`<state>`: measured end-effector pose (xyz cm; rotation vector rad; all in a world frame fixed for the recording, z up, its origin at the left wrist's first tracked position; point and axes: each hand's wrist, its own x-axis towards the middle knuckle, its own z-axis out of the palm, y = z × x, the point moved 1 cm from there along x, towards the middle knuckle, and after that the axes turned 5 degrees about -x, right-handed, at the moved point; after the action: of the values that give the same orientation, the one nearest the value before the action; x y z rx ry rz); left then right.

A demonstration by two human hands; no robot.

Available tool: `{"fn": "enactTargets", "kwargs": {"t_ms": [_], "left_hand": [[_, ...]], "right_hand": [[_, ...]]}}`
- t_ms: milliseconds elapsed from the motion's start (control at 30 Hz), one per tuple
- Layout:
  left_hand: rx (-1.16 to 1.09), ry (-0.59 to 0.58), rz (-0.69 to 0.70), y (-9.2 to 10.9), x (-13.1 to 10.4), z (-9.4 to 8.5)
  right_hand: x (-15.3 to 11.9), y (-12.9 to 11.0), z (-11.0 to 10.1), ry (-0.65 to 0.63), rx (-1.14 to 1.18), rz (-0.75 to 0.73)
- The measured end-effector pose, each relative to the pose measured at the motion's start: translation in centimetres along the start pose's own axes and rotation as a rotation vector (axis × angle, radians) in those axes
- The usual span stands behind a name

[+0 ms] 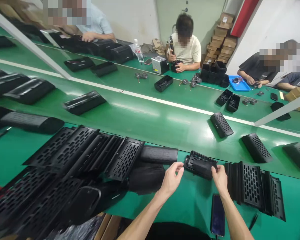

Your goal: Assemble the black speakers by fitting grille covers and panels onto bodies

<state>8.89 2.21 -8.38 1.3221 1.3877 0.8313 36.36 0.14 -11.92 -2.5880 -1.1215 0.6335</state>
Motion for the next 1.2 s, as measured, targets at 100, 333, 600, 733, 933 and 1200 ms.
{"fn": "enactTargets", "kwargs": {"t_ms": [100, 333, 600, 733, 933, 1200], "left_hand": [[0.049, -0.062, -0.008, 0.3, 2.5, 1.9], [0.228, -0.185, -0.174, -0.8, 5.5, 4.4], [0.233, -0.162, -0.28, -1.2, 6.0, 4.7], [0.125, -0.111, -0.269, -0.5, 5.6, 3.1], [-0.119, -0.124, -0.282, 1.7, 2.2, -0.8], [-0.344, -0.045, -0.353, 2.5, -3.2, -3.7]], "right_hand": [[-0.1, 1.1, 1.0, 0.028, 0.018, 0.075], [0.5, 2.2, 2.3, -0.021, 0.132, 0.146], [-0.7, 1.6, 2.1, 0.006, 0.414, 0.082], [-2.0, 0.8, 1.1, -0.04, 0.614, 0.059], [-4.6, -0.6, -1.2, -0.254, 0.847, 0.031], [-7.1, -2.7, -3.8, -0.626, 0.893, 0.012]]}}
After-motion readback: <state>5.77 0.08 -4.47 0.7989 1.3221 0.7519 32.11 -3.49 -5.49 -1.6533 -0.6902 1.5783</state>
